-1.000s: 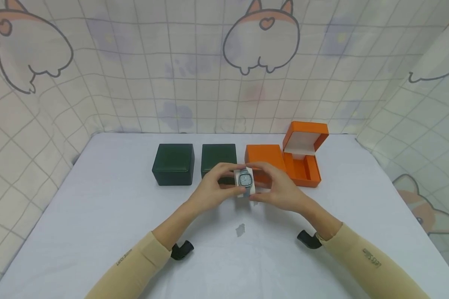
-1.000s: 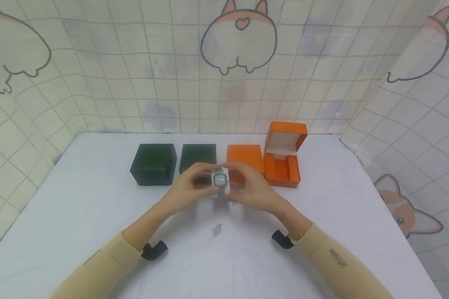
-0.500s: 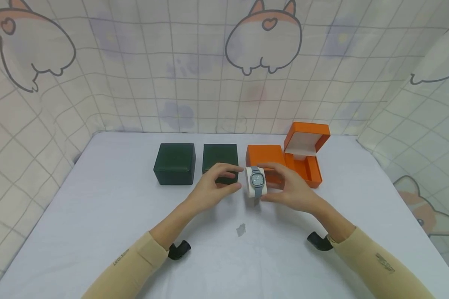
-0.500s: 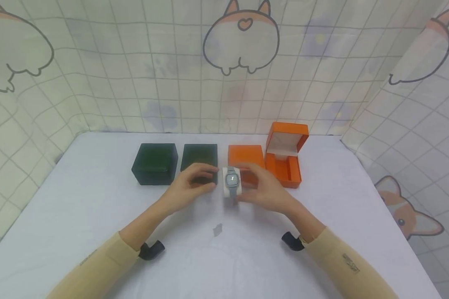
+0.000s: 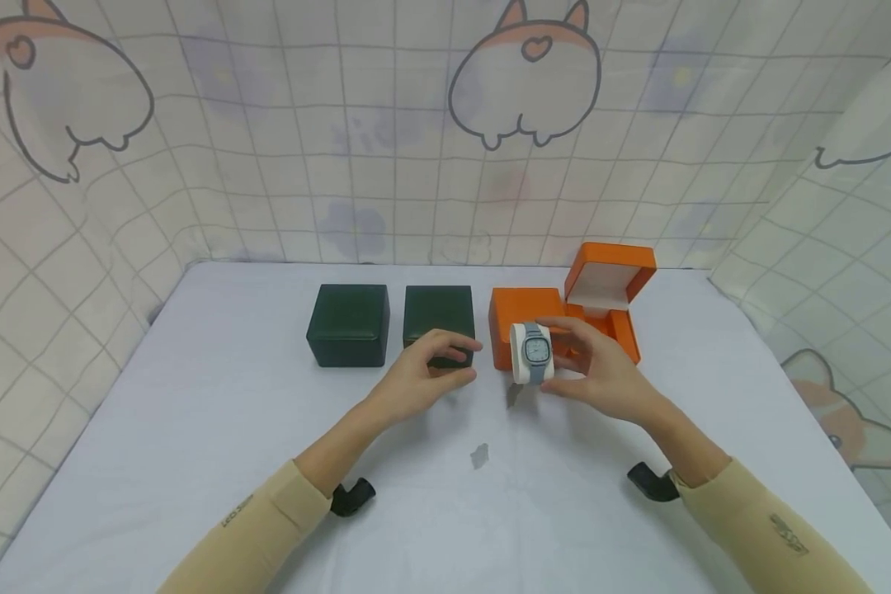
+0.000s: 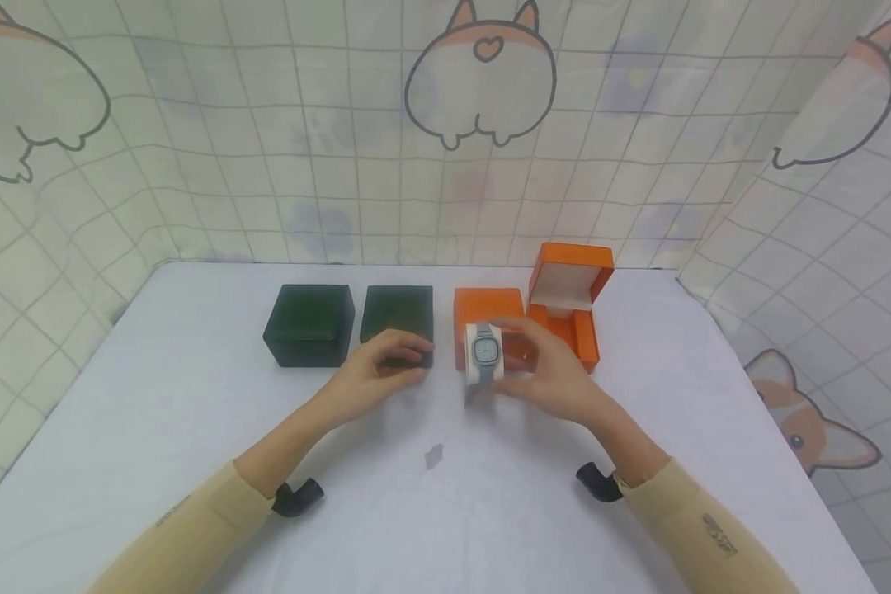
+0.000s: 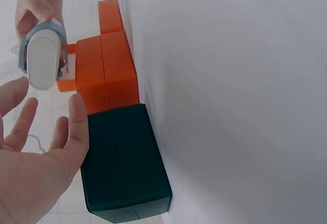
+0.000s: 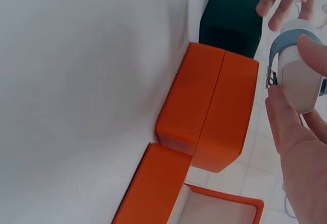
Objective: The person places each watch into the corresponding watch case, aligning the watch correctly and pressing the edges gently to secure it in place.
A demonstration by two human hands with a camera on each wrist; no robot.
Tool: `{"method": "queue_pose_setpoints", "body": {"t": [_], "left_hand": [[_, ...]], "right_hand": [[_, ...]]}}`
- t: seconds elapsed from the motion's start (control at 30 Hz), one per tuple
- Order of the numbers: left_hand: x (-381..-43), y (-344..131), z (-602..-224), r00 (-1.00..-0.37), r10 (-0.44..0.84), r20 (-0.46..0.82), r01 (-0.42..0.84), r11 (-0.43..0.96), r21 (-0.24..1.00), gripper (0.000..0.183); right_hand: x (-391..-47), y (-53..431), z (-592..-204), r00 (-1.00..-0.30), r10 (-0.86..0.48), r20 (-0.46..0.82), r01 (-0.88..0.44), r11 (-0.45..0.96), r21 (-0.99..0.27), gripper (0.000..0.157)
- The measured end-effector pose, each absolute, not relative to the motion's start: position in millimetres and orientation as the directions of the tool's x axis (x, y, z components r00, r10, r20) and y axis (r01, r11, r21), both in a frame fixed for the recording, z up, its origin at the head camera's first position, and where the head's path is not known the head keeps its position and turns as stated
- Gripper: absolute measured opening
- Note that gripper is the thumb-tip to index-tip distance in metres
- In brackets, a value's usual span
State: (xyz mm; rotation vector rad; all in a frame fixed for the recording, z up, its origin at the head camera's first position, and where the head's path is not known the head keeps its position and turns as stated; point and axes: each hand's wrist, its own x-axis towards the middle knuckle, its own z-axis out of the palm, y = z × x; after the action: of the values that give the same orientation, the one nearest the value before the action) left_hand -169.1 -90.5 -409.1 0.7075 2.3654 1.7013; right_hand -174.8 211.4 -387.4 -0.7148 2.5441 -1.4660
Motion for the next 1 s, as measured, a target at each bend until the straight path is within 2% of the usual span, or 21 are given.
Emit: {"method": "queue_pose_setpoints", "body": {"t": [0.23, 0.5, 1.0], "left_hand": [[-171, -92, -412, -0.864, 0.479, 0.153, 0.292, 0.231, 0.928, 0.036], [-168, -92, -410, -0.867, 0.486, 0.115, 0.273, 0.267, 0.924, 0.034], [-168, -95, -411, -0.856, 0.505, 0.107, 0.28, 0.28, 0.918, 0.036]], "right_hand": [[-178, 225, -385, -0.888, -0.433, 0.156, -0.326, 0.352, -0.878, 0.08], [-185, 240, -380, -0.9, -0.384, 0.206, -0.357, 0.38, -0.853, 0.08], [-194, 264, -381, -0.942, -0.29, 0.168, -0.282, 0.415, -0.865, 0.078]]}}
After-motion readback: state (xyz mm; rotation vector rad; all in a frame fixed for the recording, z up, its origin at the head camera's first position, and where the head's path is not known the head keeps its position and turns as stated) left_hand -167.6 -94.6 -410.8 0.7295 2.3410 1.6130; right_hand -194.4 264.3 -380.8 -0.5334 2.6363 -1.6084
